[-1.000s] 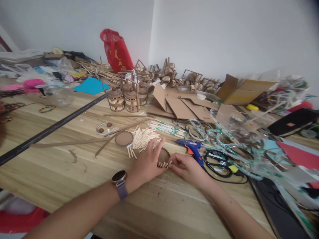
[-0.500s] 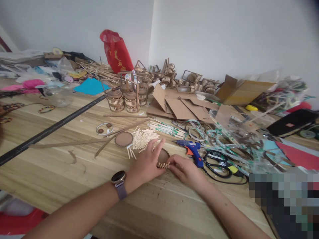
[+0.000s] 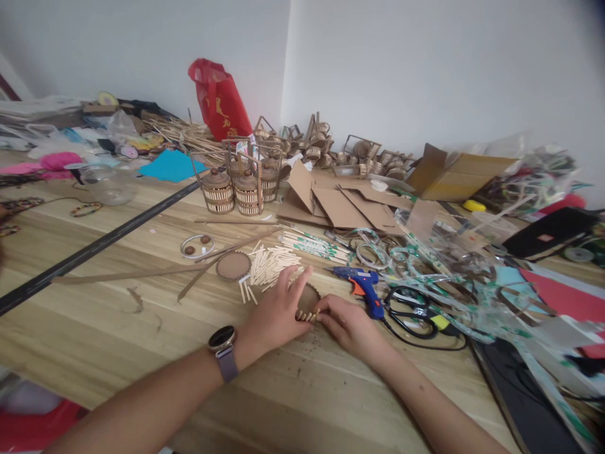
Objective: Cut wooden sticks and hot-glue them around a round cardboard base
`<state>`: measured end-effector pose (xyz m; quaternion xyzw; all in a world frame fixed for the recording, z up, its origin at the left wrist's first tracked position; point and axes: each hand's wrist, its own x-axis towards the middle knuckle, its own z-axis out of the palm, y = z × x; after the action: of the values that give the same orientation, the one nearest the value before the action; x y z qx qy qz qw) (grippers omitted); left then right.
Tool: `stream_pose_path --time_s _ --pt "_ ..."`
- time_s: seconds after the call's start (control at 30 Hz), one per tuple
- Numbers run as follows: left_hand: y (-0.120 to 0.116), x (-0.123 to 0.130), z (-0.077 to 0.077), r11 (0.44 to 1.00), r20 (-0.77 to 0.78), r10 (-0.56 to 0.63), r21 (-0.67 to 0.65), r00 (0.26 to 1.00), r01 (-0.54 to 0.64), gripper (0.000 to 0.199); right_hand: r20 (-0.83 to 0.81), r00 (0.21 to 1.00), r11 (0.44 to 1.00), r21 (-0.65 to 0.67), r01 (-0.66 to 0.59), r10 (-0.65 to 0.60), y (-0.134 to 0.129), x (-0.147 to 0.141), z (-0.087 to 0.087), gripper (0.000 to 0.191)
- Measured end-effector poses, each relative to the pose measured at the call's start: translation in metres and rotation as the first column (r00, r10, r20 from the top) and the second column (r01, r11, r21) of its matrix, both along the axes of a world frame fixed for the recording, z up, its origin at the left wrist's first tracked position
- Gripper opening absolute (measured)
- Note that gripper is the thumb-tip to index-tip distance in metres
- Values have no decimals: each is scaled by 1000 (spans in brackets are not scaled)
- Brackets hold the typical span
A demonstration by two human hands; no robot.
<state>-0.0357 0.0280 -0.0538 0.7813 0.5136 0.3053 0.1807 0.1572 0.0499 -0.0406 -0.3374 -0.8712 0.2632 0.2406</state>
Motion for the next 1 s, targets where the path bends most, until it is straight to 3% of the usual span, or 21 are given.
stream_pose_path --time_s 0.57,0.63,0.7,0.77,0.87,0.93,1.0 --pt "1 -2 1 1000 -17 -18 -7 1000 18 103 46 999 999 49 -21 19 2 3 5 15" --pt "3 -5 1 998 -6 -41 -37 999 41 105 47 998 997 72 34 -38 5 8 10 20" --pt "4 -9 3 996 -3 -63 -60 998 63 109 48 981 976 114 183 -190 11 17 18 22" --pt "5 -11 5 994 2 -83 -75 997 83 111 102 916 915 165 368 -387 18 28 26 26" --pt "5 -11 8 991 19 -86 -99 996 87 115 332 727 799 229 556 -601 28 46 37 29" --pt "3 -8 8 993 29 -53 -107 998 56 117 489 603 760 234 606 -631 32 54 40 30" --pt "1 -3 6 996 28 -9 -86 1000 11 116 580 556 765 199 612 -596 34 56 40 32"
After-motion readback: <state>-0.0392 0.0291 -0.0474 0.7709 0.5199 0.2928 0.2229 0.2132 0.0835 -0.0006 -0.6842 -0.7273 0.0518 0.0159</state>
